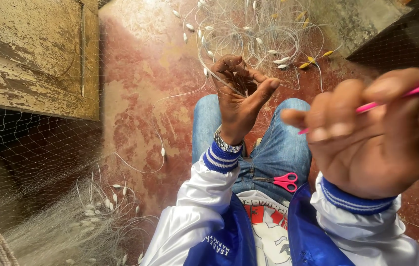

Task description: Repairing a fine-mesh fishing net using a net needle and scissors while sitting on the floor

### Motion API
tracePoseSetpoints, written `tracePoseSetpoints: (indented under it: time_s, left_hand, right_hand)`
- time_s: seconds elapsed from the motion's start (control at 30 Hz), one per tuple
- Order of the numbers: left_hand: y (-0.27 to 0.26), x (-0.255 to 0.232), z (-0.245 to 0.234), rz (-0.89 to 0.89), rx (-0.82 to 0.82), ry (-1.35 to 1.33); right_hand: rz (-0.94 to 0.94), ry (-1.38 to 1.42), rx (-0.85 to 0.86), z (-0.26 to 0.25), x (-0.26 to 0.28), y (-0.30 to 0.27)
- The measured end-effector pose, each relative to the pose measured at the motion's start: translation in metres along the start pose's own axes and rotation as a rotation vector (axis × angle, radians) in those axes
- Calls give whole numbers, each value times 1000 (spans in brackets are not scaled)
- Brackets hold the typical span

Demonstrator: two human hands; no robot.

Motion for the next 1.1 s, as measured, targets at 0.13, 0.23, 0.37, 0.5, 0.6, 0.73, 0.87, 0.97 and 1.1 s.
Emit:
tracePoseSetpoints:
  time_s: [0.13, 0.23, 0.37, 0.5, 0.6, 0.73, 0.87, 0.97, 1.1]
  left_hand:
    - [4, 3, -2, -90, -77, -83]
    - [8, -3, -7, -74, -170, -203]
    - [9, -15, -7, -246, -202, -267]
    - [9, -26, -5, -282, -176, -301]
    - [7, -31, -5, -273, -168, -309]
    - [6, -37, -2, -258, -148, -292]
    - [5, -35, 1, -281, -136, -295]
    - [3, -25, 4, -266, -130, -390]
    - [-1, -16, 2, -149, -77, -123]
  right_hand:
    - [-67, -191, 152, 10, -6, 9]
    - [-368, -813, 93, 8, 0, 21]
    - [-601, -1495, 261, 4, -3, 33]
    - [-462, -1747, 322, -16, -20, 30]
    - [-522, -1882, 310, -16, -26, 30]
    - [-547, -1993, 312, -13, -30, 31]
    - [-419, -1677, 299, -5, -33, 31]
    - [-345, -1452, 289, 0, -38, 32]
    - [-346, -1430, 251, 6, -45, 32]
Point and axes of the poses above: each hand's wrist, its own y-axis towards the middle knuckle, its own z-axis out of the palm, x = y × z, the point moved 4 cm from there along y, towards the middle knuckle
